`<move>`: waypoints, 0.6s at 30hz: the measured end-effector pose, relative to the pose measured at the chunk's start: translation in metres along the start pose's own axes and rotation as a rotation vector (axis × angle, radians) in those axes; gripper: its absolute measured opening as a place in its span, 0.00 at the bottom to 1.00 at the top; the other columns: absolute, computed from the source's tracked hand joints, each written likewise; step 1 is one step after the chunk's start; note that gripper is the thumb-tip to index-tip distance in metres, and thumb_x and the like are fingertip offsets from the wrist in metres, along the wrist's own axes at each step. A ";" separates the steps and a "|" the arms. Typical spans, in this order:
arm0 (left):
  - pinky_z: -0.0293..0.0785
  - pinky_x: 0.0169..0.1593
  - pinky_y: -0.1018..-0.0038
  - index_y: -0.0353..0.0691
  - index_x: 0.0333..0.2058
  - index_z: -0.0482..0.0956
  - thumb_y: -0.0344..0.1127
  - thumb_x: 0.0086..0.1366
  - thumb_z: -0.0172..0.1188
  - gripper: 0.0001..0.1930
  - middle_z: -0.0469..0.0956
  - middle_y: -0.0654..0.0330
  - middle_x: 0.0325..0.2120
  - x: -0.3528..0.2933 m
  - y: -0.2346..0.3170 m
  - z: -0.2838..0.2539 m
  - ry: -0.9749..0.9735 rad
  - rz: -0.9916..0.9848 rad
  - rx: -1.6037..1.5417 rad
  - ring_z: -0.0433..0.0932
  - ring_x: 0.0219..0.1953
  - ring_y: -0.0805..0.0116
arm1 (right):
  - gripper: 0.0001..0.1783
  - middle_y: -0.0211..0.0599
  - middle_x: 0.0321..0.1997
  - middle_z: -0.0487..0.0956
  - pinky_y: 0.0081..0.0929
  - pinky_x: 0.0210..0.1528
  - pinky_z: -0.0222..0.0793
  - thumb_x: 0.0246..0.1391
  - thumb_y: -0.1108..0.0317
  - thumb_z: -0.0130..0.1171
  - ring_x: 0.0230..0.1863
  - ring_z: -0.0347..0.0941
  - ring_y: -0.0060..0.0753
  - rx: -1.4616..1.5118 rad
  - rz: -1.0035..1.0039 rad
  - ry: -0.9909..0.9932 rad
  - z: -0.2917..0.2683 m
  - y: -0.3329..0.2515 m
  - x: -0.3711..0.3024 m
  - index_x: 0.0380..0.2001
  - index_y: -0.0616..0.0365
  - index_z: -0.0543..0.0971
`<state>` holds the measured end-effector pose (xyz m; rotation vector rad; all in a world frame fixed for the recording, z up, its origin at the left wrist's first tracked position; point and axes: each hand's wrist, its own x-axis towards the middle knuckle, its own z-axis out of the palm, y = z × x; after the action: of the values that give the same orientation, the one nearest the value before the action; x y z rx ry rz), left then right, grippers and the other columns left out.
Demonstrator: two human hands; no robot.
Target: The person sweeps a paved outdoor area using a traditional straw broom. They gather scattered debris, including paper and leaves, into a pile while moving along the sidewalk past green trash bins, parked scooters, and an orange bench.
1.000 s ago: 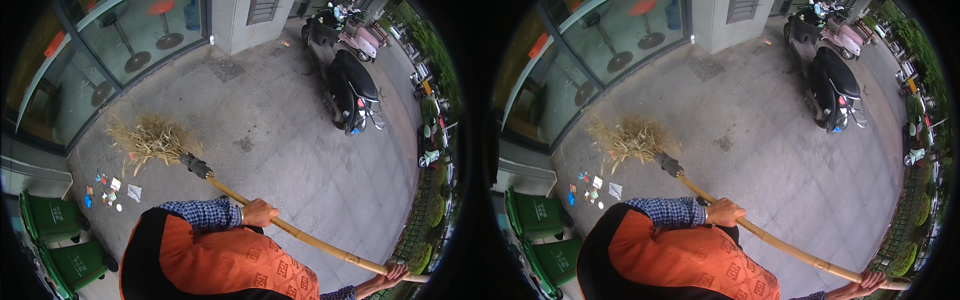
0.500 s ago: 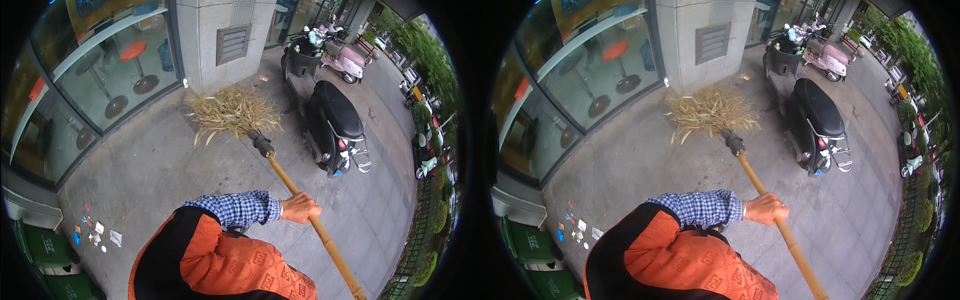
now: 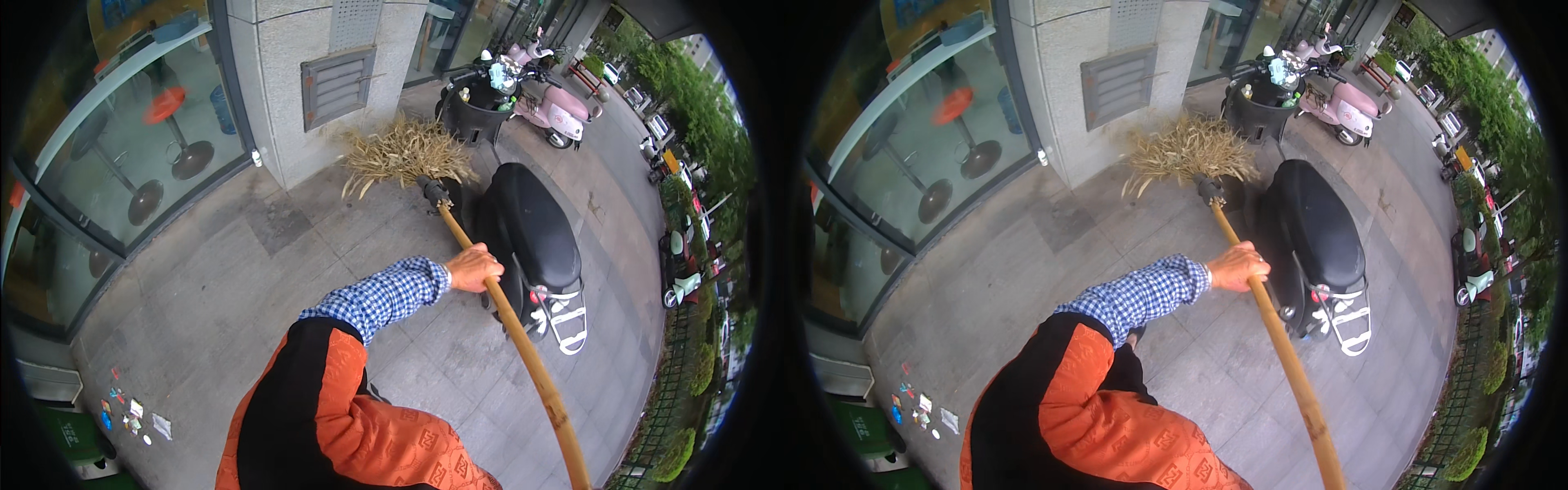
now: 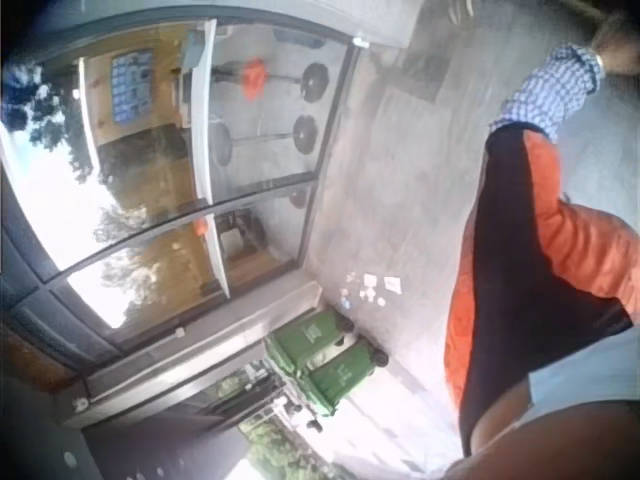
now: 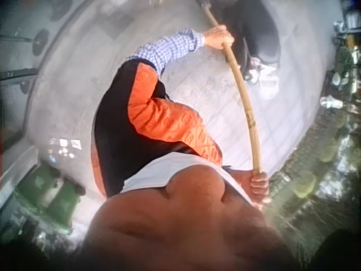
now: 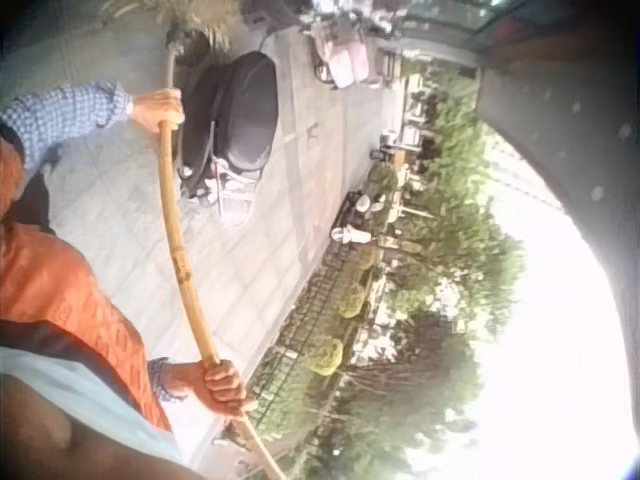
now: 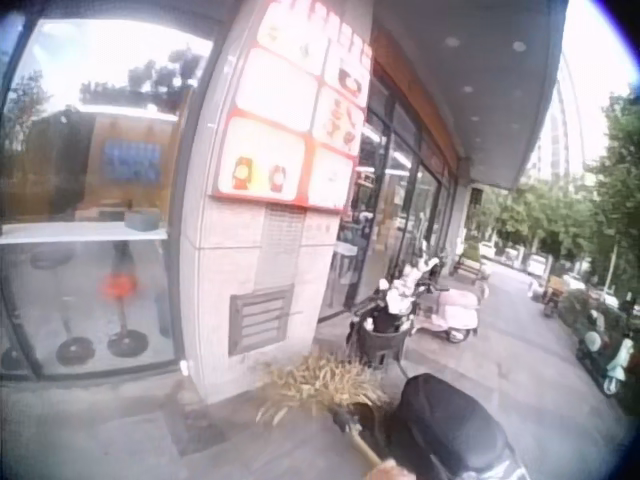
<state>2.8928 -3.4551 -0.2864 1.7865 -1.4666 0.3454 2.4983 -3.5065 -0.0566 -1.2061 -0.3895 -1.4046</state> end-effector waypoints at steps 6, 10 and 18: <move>0.58 0.37 0.65 0.46 0.21 0.67 0.39 0.48 0.58 0.09 0.69 0.64 0.20 0.009 -0.221 0.039 0.104 -0.239 0.128 0.71 0.32 0.64 | 0.19 0.20 0.10 0.50 0.17 0.19 0.50 0.52 0.59 0.46 0.10 0.45 0.18 -0.430 0.168 0.010 0.074 0.226 -0.017 0.12 0.46 0.56; 0.59 0.39 0.57 0.46 0.24 0.69 0.34 0.44 0.62 0.10 0.72 0.64 0.27 -0.029 -0.285 0.066 -0.049 -0.637 0.188 0.70 0.37 0.63 | 0.14 0.19 0.09 0.54 0.22 0.21 0.56 0.53 0.61 0.47 0.12 0.53 0.15 -0.474 0.392 -0.098 0.059 0.324 -0.004 0.20 0.49 0.55; 0.62 0.34 0.63 0.43 0.17 0.71 0.35 0.44 0.58 0.06 0.72 0.59 0.17 0.043 -0.135 0.045 0.090 -0.482 -0.201 0.71 0.25 0.60 | 0.18 0.19 0.09 0.54 0.16 0.17 0.50 0.52 0.60 0.47 0.10 0.47 0.18 -0.749 0.316 0.189 0.006 0.276 0.221 0.11 0.45 0.59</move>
<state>3.0177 -3.5138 -0.3408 1.8610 -0.9314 0.0287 2.7913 -3.6910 0.0155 -1.6177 0.4923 -1.4037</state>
